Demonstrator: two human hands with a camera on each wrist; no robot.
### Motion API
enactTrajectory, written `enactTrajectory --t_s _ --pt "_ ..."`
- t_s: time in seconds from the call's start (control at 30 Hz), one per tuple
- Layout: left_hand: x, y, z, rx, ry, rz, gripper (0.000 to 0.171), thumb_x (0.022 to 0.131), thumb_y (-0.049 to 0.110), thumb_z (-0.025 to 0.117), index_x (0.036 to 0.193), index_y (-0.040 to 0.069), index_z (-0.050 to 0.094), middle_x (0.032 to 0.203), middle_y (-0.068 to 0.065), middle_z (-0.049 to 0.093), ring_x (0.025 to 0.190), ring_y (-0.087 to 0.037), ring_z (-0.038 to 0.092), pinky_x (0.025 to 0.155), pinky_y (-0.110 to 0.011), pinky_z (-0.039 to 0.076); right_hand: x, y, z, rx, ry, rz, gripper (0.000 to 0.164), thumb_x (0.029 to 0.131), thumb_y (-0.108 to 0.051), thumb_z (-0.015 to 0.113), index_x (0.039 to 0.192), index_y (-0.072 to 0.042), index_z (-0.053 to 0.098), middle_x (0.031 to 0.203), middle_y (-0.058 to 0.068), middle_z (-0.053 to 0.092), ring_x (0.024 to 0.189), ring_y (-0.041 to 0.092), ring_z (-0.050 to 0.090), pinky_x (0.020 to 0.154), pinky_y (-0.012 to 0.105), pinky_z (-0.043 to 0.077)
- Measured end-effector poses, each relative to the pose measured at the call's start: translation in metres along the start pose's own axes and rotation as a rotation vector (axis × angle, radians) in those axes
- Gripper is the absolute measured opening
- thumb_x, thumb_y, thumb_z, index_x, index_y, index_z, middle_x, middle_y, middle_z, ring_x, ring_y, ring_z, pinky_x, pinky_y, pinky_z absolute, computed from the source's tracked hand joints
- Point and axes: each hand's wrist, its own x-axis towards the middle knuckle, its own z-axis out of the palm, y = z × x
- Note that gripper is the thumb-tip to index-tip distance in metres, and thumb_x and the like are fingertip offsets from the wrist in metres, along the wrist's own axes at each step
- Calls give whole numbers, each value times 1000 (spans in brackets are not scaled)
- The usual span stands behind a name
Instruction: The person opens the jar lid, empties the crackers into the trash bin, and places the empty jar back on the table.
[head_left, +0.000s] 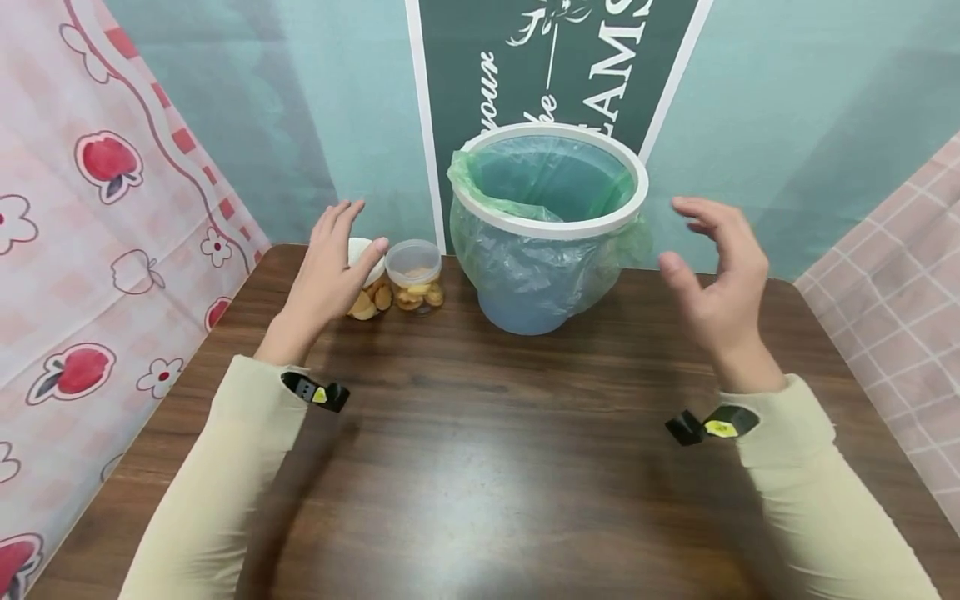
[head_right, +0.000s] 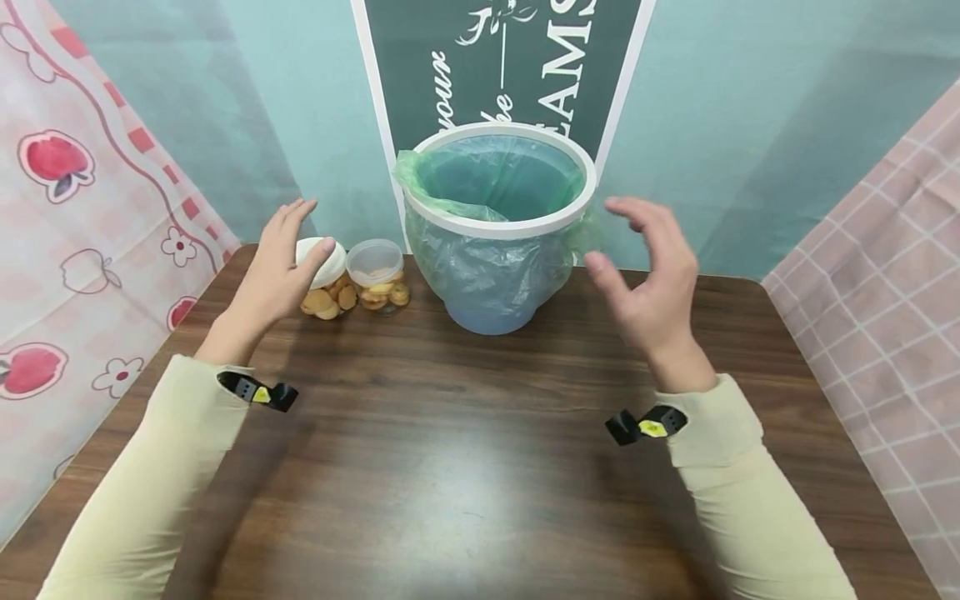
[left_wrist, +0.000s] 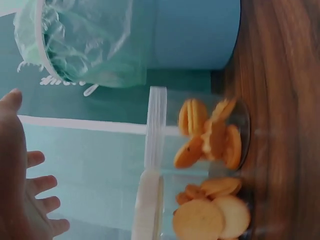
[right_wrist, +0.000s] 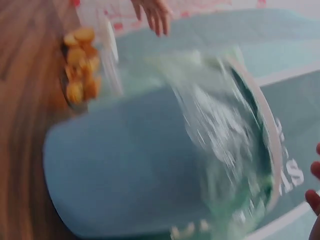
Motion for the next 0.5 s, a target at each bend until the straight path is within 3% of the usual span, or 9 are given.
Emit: enactTrajectory --t_s 0.1,0.17,0.33,0.5 --pt "-12 1 6 -64 96 26 69 102 58 43 159 21 32 167 -10 27 157 -30 16 125 -59 17 -12 -19 17 68 -21 -109 83 84 -66 69 113 12 68 113 27 70 117 9 62 106 26 45" --pt "-19 2 11 -103 164 38 64 103 55 45 156 20 38 163 -10 35 155 -29 24 123 -57 22 -20 -27 27 108 -44 -171 80 86 -63 68 110 14 67 109 34 67 117 13 63 108 29 45" --pt "-35 5 24 -186 326 81 60 103 53 48 148 13 51 153 -13 47 146 -29 40 118 -55 32 -41 -39 48 187 -90 -264 72 89 -54 69 110 15 65 111 30 68 117 22 64 108 33 46" --pt "-48 5 39 -234 441 136 60 102 52 50 142 7 55 145 -16 53 139 -28 47 115 -52 36 -61 -47 67 265 -131 -349 64 91 -42 71 113 17 61 115 28 68 117 30 63 108 36 47"
